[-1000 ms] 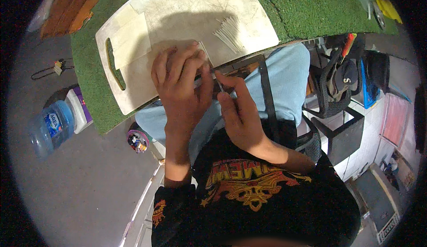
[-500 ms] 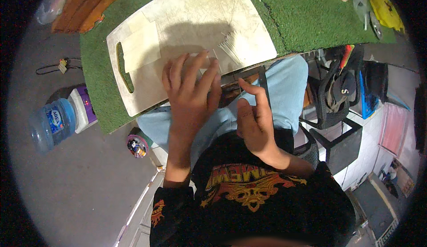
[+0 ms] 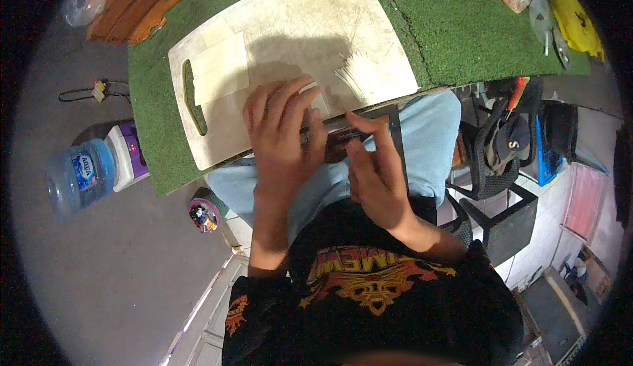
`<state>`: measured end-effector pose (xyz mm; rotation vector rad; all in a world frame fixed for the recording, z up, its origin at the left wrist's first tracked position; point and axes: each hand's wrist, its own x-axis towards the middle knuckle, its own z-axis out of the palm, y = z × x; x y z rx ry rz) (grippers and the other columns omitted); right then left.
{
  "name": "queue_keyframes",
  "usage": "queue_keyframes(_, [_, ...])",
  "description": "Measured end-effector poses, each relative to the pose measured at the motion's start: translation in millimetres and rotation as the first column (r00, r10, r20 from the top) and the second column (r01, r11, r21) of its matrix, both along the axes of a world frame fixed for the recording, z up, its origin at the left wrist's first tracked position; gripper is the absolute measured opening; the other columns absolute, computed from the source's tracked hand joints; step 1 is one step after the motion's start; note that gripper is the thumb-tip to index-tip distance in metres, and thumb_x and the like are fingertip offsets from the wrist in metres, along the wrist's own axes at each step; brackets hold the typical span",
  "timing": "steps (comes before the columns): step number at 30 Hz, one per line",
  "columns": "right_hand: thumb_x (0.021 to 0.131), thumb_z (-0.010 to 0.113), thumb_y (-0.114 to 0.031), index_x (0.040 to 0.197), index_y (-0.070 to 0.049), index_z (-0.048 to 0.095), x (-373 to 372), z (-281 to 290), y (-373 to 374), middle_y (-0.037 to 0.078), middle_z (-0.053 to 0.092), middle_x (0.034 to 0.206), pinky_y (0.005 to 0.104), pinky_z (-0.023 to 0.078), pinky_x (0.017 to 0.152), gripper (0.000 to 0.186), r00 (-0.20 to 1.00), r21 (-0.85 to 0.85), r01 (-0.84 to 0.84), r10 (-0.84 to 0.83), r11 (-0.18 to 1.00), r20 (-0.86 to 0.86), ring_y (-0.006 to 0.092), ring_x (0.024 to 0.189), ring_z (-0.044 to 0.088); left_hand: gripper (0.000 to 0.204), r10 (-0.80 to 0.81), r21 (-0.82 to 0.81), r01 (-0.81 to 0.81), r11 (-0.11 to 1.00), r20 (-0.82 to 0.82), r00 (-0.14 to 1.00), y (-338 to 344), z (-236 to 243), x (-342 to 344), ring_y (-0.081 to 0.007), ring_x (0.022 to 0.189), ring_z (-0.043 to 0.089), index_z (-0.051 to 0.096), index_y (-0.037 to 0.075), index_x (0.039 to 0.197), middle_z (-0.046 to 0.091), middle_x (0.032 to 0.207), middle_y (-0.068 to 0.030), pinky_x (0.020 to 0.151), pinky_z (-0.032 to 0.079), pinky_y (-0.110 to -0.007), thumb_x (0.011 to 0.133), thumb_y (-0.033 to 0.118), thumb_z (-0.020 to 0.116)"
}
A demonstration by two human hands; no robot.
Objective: The person uses a utility knife to repeatedly cut small rectangular pieces from a larger sheet of material on a white cutting board. The person holds the material with one hand and guides the knife with the other, separating thin strips and placing them aside.
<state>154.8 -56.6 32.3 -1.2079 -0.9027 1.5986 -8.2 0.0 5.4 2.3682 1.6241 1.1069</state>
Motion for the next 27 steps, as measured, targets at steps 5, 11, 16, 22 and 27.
queue_keyframes(5, [0.108,0.047,-0.005,0.135,-0.001,0.046,-14,-7,15,0.013,0.06,0.12,0.0272,0.051,0.078,0.028,0.999,0.012,-0.036,0.036,0.999,0.022,0.0101,0.094,0.056,0.021,-0.027,0.049,0.03,0.998,-0.049,0.998,-2,-6,-7,-0.0329,0.117,0.059,0.07,0.01,0.1,0.069,0.124,-0.0041,0.108,0.041,-0.053,0.08,0.006,0.073])
queue_keyframes(11, [0.108,0.048,-0.007,0.133,-0.002,0.048,-20,-11,22,0.01,0.061,0.104,0.0284,0.05,0.073,0.025,0.996,-0.01,-0.057,0.058,0.998,0.073,0.0103,0.088,0.055,0.018,-0.025,0.033,0.027,0.999,-0.049,0.998,-1,-6,-6,-0.0338,0.118,0.059,0.071,0.01,0.097,0.069,0.123,-0.0027,0.109,0.04,-0.054,0.08,0.007,0.074])
queue_keyframes(16, [0.108,0.048,-0.007,0.13,-0.003,0.049,-20,-8,25,0.01,0.062,0.1,0.0293,0.05,0.072,0.022,0.997,-0.04,-0.065,0.067,0.997,0.038,0.0115,0.087,0.055,0.019,-0.025,0.016,0.026,1.0,-0.06,0.998,-1,-6,-6,-0.0339,0.119,0.058,0.071,0.01,0.098,0.069,0.125,-0.0026,0.109,0.04,-0.054,0.08,0.009,0.075])
queue_keyframes(22, [0.108,0.048,-0.006,0.125,-0.003,0.05,-28,-7,31,0.014,0.064,0.098,0.0318,0.052,0.076,0.018,0.994,0.058,-0.003,-0.003,0.998,0.106,0.0147,0.088,0.057,0.019,-0.024,0.01,0.025,1.0,-0.093,0.995,-2,-5,-6,-0.0342,0.12,0.056,0.071,0.009,0.099,0.068,0.126,-0.0029,0.109,0.039,-0.056,0.08,0.012,0.074])
queue_keyframes(27, [0.106,0.049,-0.005,0.123,-0.001,0.05,-30,-4,32,0.019,0.064,0.098,0.0343,0.052,0.08,0.017,0.991,0.033,-0.001,-0.003,0.999,0.132,0.0165,0.09,0.057,0.02,-0.028,-0.022,0.026,0.999,-0.089,0.996,-2,-2,-6,-0.0344,0.121,0.055,0.069,0.009,0.098,0.068,0.125,-0.0034,0.109,0.038,-0.056,0.08,0.015,0.074])
